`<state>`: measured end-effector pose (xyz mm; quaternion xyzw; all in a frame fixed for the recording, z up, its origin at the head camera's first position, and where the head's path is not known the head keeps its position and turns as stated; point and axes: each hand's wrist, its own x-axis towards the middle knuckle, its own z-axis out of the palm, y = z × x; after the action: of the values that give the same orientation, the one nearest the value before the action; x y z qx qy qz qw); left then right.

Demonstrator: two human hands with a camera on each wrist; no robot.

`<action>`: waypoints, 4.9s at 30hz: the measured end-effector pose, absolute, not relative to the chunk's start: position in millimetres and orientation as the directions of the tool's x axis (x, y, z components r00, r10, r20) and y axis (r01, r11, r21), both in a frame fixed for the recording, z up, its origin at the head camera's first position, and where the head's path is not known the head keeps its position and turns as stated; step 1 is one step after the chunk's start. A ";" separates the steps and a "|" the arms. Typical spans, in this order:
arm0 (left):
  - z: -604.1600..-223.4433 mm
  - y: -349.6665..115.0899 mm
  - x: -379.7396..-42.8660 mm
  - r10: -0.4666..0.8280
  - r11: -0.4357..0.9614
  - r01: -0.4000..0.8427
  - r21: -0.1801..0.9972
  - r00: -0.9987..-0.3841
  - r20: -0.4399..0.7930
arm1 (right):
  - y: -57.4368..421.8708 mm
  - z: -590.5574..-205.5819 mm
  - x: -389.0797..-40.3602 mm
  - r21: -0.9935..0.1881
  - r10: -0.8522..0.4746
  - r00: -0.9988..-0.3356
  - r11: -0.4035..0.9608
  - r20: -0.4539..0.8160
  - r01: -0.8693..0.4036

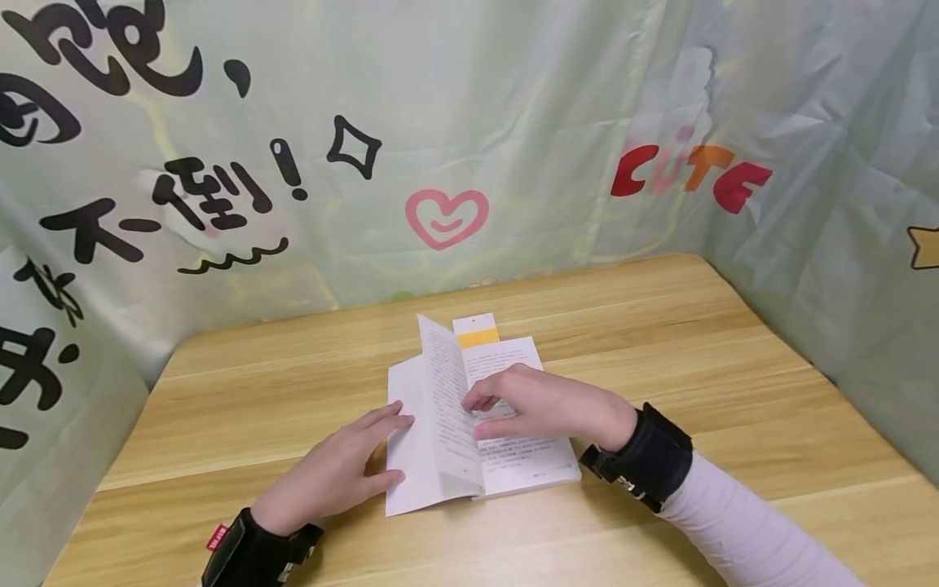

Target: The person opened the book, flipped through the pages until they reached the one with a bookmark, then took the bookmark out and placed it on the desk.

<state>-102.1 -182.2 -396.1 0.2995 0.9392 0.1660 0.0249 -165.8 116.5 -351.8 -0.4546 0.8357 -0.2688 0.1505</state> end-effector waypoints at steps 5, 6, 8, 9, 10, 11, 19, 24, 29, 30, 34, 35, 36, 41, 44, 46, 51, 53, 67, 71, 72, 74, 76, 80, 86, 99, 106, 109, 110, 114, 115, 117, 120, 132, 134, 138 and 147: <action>-394.4 -182.9 -102.4 0.575 0.764 0.559 0.322 -0.816 0.052 | 115.0 -353.6 -165.8 -0.578 -0.845 -0.534 0.436 0.000 -0.690; -394.4 -183.1 -102.2 0.574 0.765 0.558 0.322 -0.817 0.054 | 114.5 -353.5 -165.7 -0.577 -0.847 -0.532 0.435 -0.001 -0.691; -394.6 -183.6 -101.9 0.570 0.767 0.556 0.320 -0.819 0.057 | 113.5 -353.1 -164.8 -0.573 -0.849 -0.529 0.434 -0.003 -0.695; -394.7 -183.8 -101.9 0.569 0.769 0.555 0.317 -0.821 0.056 | 113.0 -353.2 -164.5 -0.570 -0.850 -0.527 0.434 -0.002 -0.697; -394.8 -183.9 -101.9 0.567 0.771 0.553 0.315 -0.822 0.054 | 112.7 -353.3 -163.9 -0.568 -0.849 -0.528 0.436 -0.003 -0.698; -394.7 -183.7 -102.1 0.566 0.773 0.551 0.314 -0.823 0.050 | 112.3 -353.5 -163.3 -0.565 -0.850 -0.527 0.437 -0.004 -0.700; -395.3 -182.7 -103.2 0.558 0.783 0.542 0.304 -0.829 0.041 | 108.4 -361.2 -159.7 -0.560 -0.858 -0.513 0.422 0.008 -0.714; -395.3 -183.6 -103.2 0.556 0.784 0.541 0.306 -0.830 0.042 | 107.2 -362.4 -158.4 -0.533 -0.864 -0.502 0.413 0.026 -0.739; -395.7 -184.4 -104.0 0.561 0.778 0.546 0.311 -0.826 0.049 | 105.7 -363.1 -157.4 -0.494 -0.872 -0.487 0.403 0.048 -0.770; -395.8 -184.6 -104.2 0.563 0.776 0.549 0.311 -0.825 0.052 | 105.5 -363.3 -157.2 -0.489 -0.873 -0.486 0.402 0.051 -0.774; -396.3 -185.3 -105.1 0.566 0.772 0.554 0.311 -0.822 0.060 | 104.7 -364.4 -156.6 -0.481 -0.878 -0.474 0.392 0.059 -0.784; -396.3 -185.6 -105.1 0.565 0.772 0.554 0.313 -0.823 0.061 | 104.5 -364.7 -156.4 -0.479 -0.880 -0.472 0.389 0.060 -0.787; -396.2 -185.9 -105.2 0.565 0.770 0.553 0.318 -0.823 0.061 | 104.5 -365.3 -156.4 -0.477 -0.882 -0.467 0.385 0.063 -0.790; -395.3 -188.4 -105.9 0.557 0.770 0.545 0.332 -0.828 0.066 | 103.7 -366.5 -154.7 -0.476 -0.883 -0.465 0.384 0.061 -0.791; -395.3 -190.8 -107.2 0.556 0.768 0.544 0.337 -0.828 0.071 | 103.1 -366.1 -153.0 -0.474 -0.879 -0.474 0.396 0.051 -0.786; -395.1 -192.7 -108.1 0.554 0.767 0.544 0.340 -0.829 0.077 | 102.7 -365.8 -152.2 -0.468 -0.877 -0.478 0.403 0.048 -0.786; -394.0 -198.1 -109.3 0.539 0.775 0.525 0.353 -0.840 0.067 | 101.5 -367.4 -151.2 -0.448 -0.873 -0.484 0.414 0.049 -0.793; -393.9 -199.9 -109.5 0.536 0.777 0.520 0.355 -0.842 0.062 | 100.9 -368.8 -151.3 -0.442 -0.873 -0.485 0.416 0.050 -0.795; -389.2 -207.1 -111.9 0.469 0.830 0.449 0.332 -0.883 0.019 | 100.9 -372.0 -150.7 -0.399 -0.892 -0.440 0.368 0.103 -0.840; -386.6 -208.3 -112.3 0.458 0.835 0.445 0.324 -0.888 0.039 | 100.6 -371.9 -150.0 -0.403 -0.892 -0.440 0.366 0.106 -0.839; -385.9 -208.0 -112.4 0.465 0.830 0.456 0.321 -0.884 0.054 | 100.6 -371.9 -149.7 -0.405 -0.892 -0.440 0.366 0.105 -0.838; -384.7 -206.8 -112.7 0.475 0.823 0.477 0.308 -0.876 0.087 | 100.5 -372.0 -149.4 -0.405 -0.892 -0.438 0.363 0.108 -0.839; -383.8 -204.6 -112.6 0.483 0.814 0.499 0.297 -0.866 0.129 | 100.5 -372.0 -149.0 -0.406 -0.894 -0.435 0.360 0.109 -0.840; -382.5 -197.6 -111.2 0.483 0.805 0.517 0.292 -0.856 0.184 | 100.4 -372.5 -148.9 -0.404 -0.894 -0.434 0.359 0.109 -0.841; -382.1 -184.7 -106.7 0.508 0.786 0.536 0.310 -0.844 0.171 | 100.3 -373.2 -149.5 -0.389 -0.893 -0.437 0.367 0.106 -0.845; -391.0 -173.0 -100.8 0.571 0.752 0.566 0.338 -0.816 0.094 | 99.9 -372.2 -148.5 -0.380 -0.896 -0.434 0.372 0.092 -0.847; -392.8 -173.7 -100.2 0.578 0.762 0.556 0.333 -0.815 0.038 | 100.8 -372.3 -147.8 -0.369 -0.896 -0.437 0.379 0.084 -0.848; -393.5 -174.0 -100.1 0.577 0.767 0.551 0.329 -0.817 0.022 | 101.0 -372.5 -147.7 -0.364 -0.896 -0.435 0.378 0.089 -0.852; -393.5 -174.0 -100.0 0.576 0.768 0.549 0.329 -0.817 0.019 | 101.0 -372.5 -147.7 -0.363 -0.896 -0.434 0.377 0.090 -0.852; -393.9 -174.7 -99.7 0.576 0.769 0.547 0.330 -0.817 0.013 | 100.8 -372.0 -147.9 -0.364 -0.896 -0.436 0.379 0.086 -0.851; -394.0 -174.8 -99.7 0.577 0.768 0.549 0.330 -0.816 0.015 | 100.7 -372.0 -147.9 -0.365 -0.896 -0.436 0.378 0.086 -0.851; -394.2 -175.2 -99.5 0.580 0.765 0.552 0.332 -0.815 0.019 | 100.7 -371.5 -147.8 -0.370 -0.895 -0.437 0.380 0.083 -0.848; -394.8 -175.5 -99.5 0.582 0.762 0.554 0.334 -0.813 0.021 | 100.6 -371.0 -147.5 -0.375 -0.895 -0.439 0.381 0.079 -0.845; -396.2 -174.3 -99.9 0.585 0.762 0.552 0.340 -0.811 0.005 | 102.4 -369.1 -148.6 -0.433 -0.890 -0.454 0.389 0.053 -0.813; -396.4 -174.3 -100.2 0.585 0.762 0.552 0.338 -0.811 0.005 | 103.1 -368.2 -148.9 -0.432 -0.887 -0.460 0.396 0.049 -0.810; -397.1 -174.8 -100.6 0.584 0.766 0.552 0.330 -0.812 0.002 | 105.2 -366.3 -150.0 -0.408 -0.877 -0.479 0.424 0.038 -0.809; -396.9 -175.3 -100.0 0.585 0.767 0.552 0.327 -0.811 0.000 | 116.1 -356.4 -155.6 -0.417 -0.838 -0.545 0.505 -0.027 -0.756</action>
<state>-100.0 -175.3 -396.9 0.3029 0.9385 0.1579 0.0509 -155.6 116.1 -356.4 -0.4634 0.8599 -0.1814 0.1136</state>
